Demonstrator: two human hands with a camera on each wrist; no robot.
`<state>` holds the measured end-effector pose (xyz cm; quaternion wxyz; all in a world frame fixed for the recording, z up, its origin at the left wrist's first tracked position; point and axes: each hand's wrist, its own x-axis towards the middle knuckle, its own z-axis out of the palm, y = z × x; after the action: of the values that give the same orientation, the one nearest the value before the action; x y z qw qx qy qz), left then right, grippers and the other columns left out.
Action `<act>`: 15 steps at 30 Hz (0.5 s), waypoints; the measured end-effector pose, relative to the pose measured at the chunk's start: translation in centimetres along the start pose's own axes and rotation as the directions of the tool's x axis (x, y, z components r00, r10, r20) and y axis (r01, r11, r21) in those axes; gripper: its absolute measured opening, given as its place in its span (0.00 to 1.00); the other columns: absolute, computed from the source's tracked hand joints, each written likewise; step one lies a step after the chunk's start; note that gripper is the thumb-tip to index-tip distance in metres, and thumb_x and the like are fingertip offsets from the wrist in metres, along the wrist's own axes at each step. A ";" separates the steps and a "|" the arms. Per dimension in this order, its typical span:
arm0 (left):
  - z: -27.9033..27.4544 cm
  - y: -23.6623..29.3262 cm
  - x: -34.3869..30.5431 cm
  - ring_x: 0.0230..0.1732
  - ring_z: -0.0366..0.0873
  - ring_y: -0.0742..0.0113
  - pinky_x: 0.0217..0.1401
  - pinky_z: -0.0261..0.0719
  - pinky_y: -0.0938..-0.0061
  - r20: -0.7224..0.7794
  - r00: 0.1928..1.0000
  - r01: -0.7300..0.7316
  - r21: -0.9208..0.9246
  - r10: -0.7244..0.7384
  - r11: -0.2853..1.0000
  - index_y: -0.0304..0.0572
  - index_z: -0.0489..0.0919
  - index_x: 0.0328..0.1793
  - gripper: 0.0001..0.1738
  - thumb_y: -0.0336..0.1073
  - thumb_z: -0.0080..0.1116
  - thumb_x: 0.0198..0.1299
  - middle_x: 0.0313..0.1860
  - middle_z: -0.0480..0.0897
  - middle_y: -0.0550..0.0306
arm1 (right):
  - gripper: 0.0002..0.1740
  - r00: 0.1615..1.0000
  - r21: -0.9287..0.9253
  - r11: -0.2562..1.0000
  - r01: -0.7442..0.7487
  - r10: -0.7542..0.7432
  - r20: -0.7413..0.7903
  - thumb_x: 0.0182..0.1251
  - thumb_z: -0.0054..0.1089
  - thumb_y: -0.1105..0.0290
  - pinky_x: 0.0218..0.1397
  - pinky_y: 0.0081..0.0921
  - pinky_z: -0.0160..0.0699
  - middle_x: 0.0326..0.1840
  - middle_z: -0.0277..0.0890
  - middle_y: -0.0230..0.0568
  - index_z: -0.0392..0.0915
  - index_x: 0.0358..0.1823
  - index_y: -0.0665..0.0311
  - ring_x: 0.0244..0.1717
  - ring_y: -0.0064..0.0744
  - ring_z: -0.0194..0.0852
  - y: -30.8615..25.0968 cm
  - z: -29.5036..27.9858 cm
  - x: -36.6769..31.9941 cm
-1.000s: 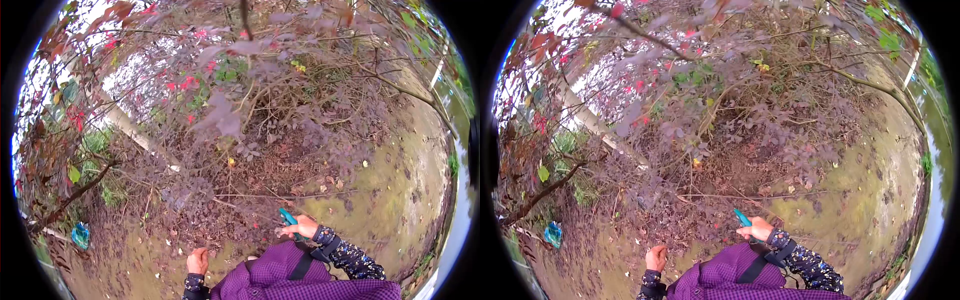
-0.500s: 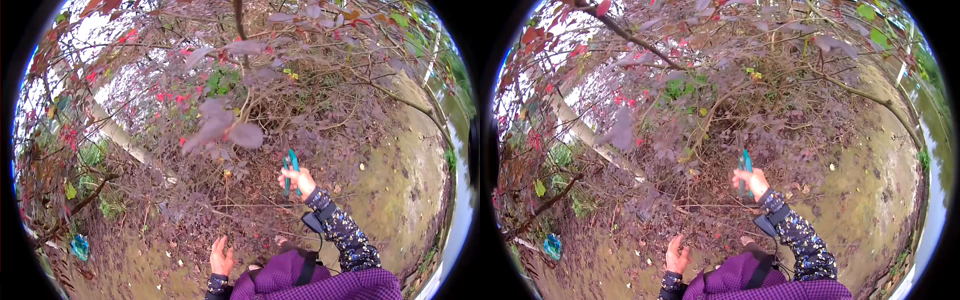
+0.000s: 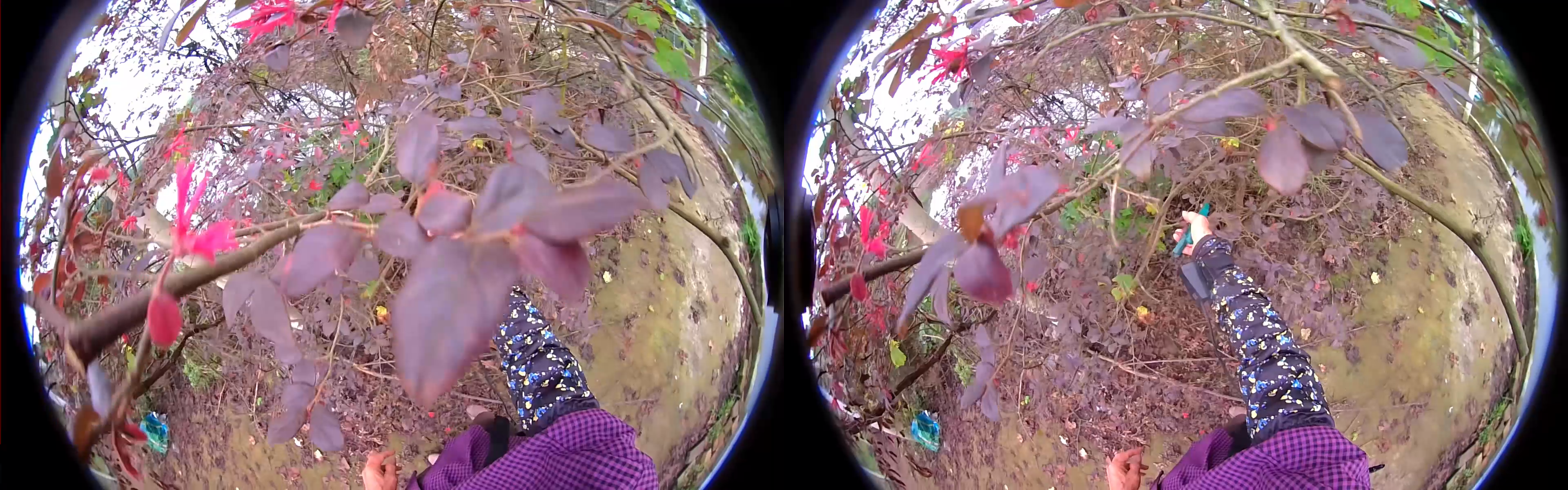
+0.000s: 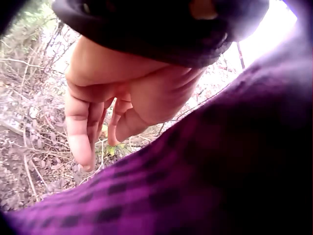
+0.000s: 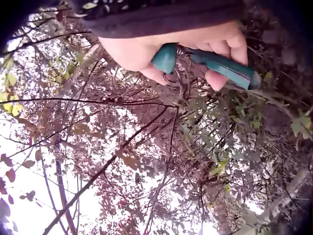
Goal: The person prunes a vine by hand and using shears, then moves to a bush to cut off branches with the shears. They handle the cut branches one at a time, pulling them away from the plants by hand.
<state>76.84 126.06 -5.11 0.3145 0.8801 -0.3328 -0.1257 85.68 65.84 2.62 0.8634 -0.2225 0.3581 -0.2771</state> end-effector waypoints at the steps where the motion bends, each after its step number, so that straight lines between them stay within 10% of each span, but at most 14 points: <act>1: 0.3 -0.2 -0.6 0.31 0.80 0.65 0.36 0.79 0.72 0.039 0.991 0.134 -0.164 -0.129 0.977 0.35 0.78 0.48 0.15 0.38 0.54 0.61 0.38 0.81 0.49 | 0.17 0.999 -0.007 1.000 0.021 -0.021 -0.037 0.56 0.58 0.54 0.31 0.36 0.78 0.24 0.70 0.37 0.68 0.37 0.57 0.23 0.34 0.74 0.5 0.0 1.2; 6: -0.1 1.9 -2.4 0.30 0.81 0.64 0.34 0.79 0.70 0.016 0.991 0.131 -0.203 -0.130 0.970 0.35 0.78 0.46 0.12 0.36 0.54 0.61 0.33 0.82 0.49 | 0.18 0.972 0.040 0.972 0.233 -0.231 -0.043 0.55 0.59 0.54 0.28 0.39 0.75 0.20 0.70 0.37 0.69 0.40 0.57 0.20 0.33 0.71 1.4 -0.9 4.6; 8: -0.9 3.2 -2.0 0.30 0.81 0.63 0.34 0.79 0.70 0.029 0.986 0.165 -0.210 -0.163 0.964 0.35 0.78 0.46 0.13 0.36 0.53 0.61 0.33 0.82 0.48 | 0.23 0.961 -0.354 0.914 0.196 -0.250 -0.114 0.55 0.58 0.51 0.33 0.44 0.71 0.23 0.73 0.36 0.71 0.47 0.56 0.21 0.31 0.72 -0.3 0.5 -2.1; 10: -1.3 3.7 -1.0 0.30 0.81 0.63 0.35 0.79 0.69 0.041 0.981 0.195 -0.217 -0.191 0.956 0.35 0.78 0.46 0.13 0.36 0.53 0.61 0.34 0.82 0.48 | 0.25 0.973 -0.339 0.927 0.159 -0.206 -0.106 0.55 0.56 0.48 0.37 0.48 0.67 0.24 0.75 0.34 0.73 0.50 0.56 0.23 0.29 0.74 0.0 0.8 -2.7; 15: -1.7 4.9 -0.2 0.33 0.81 0.60 0.37 0.78 0.67 0.013 0.995 0.104 -0.036 -0.103 0.994 0.34 0.78 0.45 0.14 0.38 0.53 0.61 0.35 0.82 0.46 | 0.16 0.948 -0.237 0.948 0.211 -0.257 -0.185 0.55 0.62 0.57 0.31 0.31 0.71 0.21 0.73 0.34 0.75 0.34 0.63 0.21 0.26 0.72 2.4 0.8 -4.0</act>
<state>74.95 124.15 -0.63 0.3217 0.8895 -0.2861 -0.1527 84.67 70.33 3.71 0.7516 -0.3242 0.4474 -0.3603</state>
